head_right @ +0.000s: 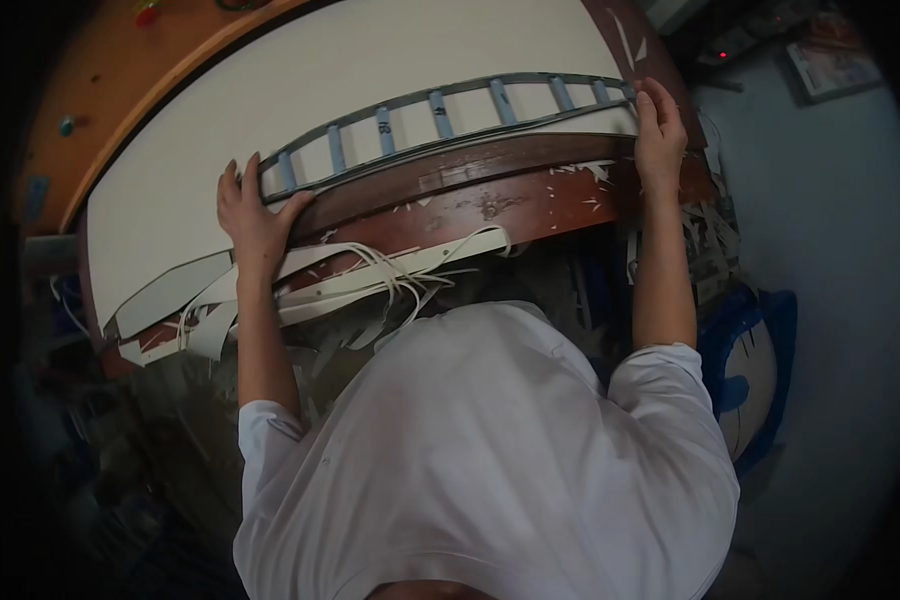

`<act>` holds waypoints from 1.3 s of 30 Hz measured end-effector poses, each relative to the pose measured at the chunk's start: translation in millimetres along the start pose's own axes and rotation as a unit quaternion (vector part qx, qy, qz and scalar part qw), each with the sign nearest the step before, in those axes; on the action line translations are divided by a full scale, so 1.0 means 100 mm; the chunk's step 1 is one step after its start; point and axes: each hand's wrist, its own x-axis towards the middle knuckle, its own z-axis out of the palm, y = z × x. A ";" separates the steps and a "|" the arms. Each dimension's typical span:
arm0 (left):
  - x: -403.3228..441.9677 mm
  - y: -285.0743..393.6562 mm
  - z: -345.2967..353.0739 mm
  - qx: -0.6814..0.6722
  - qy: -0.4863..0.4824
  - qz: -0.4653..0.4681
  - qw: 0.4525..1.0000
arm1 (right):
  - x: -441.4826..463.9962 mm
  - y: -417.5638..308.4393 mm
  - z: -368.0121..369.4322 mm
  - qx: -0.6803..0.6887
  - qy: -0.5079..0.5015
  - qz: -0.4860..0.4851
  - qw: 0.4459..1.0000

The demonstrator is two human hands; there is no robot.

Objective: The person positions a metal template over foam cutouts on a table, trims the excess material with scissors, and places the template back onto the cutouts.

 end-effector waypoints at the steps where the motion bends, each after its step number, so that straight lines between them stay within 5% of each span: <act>1: 0.00 0.03 0.02 0.006 -0.004 -0.004 1.000 | 0.02 0.12 -0.17 0.032 0.043 0.028 0.998; 8: -0.02 0.08 0.08 0.038 -0.001 -0.010 0.999 | 0.09 0.44 -0.51 0.042 0.023 0.072 0.996; 12: -0.04 0.24 0.07 0.039 -0.024 -0.017 0.999 | 0.14 0.47 -0.44 -0.046 -0.047 0.008 0.998; 21: -0.05 0.14 0.21 0.027 -0.026 -0.018 0.999 | 0.22 0.71 -0.45 0.053 -0.081 0.025 0.995; 24: -0.03 0.11 0.22 0.028 -0.035 -0.014 0.999 | 0.23 0.73 -0.47 -0.052 -0.103 -0.076 0.991; 30: -0.06 0.14 0.24 0.017 -0.024 -0.026 0.999 | 0.20 0.76 -0.51 -0.013 -0.121 -0.072 0.990; 39: -0.02 0.21 0.24 0.073 0.022 0.028 0.997 | 0.13 0.69 -0.44 -0.167 -0.171 -0.157 0.958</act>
